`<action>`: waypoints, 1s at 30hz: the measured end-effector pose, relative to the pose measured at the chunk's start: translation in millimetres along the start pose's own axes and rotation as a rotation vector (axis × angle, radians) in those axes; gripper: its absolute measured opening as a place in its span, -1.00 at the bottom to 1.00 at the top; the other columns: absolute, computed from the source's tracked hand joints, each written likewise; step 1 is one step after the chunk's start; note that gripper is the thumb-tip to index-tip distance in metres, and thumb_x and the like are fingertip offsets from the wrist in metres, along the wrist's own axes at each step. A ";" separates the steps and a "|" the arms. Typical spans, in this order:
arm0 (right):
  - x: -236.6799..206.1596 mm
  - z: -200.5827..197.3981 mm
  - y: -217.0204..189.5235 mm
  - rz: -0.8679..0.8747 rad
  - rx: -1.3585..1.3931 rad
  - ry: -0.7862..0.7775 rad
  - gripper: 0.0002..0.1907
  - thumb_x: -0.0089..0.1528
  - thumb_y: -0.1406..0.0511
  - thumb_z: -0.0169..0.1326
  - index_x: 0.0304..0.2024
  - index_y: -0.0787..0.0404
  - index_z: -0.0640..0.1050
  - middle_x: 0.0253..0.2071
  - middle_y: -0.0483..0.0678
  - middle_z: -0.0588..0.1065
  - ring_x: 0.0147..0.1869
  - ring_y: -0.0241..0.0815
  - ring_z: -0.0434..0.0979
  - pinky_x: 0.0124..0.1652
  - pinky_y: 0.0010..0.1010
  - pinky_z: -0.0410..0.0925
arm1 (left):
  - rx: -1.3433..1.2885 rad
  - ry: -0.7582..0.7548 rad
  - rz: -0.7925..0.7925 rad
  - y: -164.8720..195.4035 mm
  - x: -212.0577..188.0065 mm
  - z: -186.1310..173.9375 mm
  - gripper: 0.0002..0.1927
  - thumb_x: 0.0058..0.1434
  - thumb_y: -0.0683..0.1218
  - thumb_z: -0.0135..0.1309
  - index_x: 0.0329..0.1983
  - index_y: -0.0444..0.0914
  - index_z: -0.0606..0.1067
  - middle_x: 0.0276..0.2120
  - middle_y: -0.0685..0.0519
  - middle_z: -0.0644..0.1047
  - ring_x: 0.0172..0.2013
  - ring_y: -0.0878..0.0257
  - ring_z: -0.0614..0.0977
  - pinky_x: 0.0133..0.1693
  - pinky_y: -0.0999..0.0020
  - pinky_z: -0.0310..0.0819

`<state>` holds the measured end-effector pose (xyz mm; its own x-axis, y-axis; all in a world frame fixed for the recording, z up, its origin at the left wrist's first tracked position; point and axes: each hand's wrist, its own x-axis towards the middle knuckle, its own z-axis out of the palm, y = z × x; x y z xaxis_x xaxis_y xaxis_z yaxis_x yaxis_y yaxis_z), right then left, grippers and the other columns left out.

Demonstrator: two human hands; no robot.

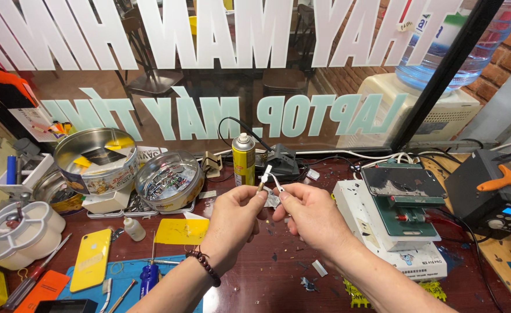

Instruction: The person uses a hot air gun and tweezers to heat and remove components from a small circuit board. They then use tweezers to handle a small metal piece and continue applying heat to the board with the hot air gun.

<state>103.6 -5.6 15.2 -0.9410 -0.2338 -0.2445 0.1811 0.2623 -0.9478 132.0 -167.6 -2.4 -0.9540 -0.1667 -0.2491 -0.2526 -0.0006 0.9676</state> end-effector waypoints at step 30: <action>26.0 1.7 28.3 0.047 0.028 -0.087 -0.77 0.29 0.25 0.11 -0.32 0.27 0.67 -0.55 -0.20 0.40 -0.53 -0.41 0.25 -0.56 -0.51 0.11 | -0.065 -0.082 0.026 -29.9 9.1 -11.5 -0.77 0.33 0.00 0.11 -0.29 -0.28 0.58 -0.56 0.13 0.52 -0.59 0.45 0.46 -0.54 0.53 0.32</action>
<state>84.7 -5.8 -18.4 -0.9033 -0.3022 -0.3045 0.2335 0.2491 -0.9399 132.7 -180.4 -33.1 -0.9707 -0.0861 -0.2243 -0.2195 -0.0620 0.9736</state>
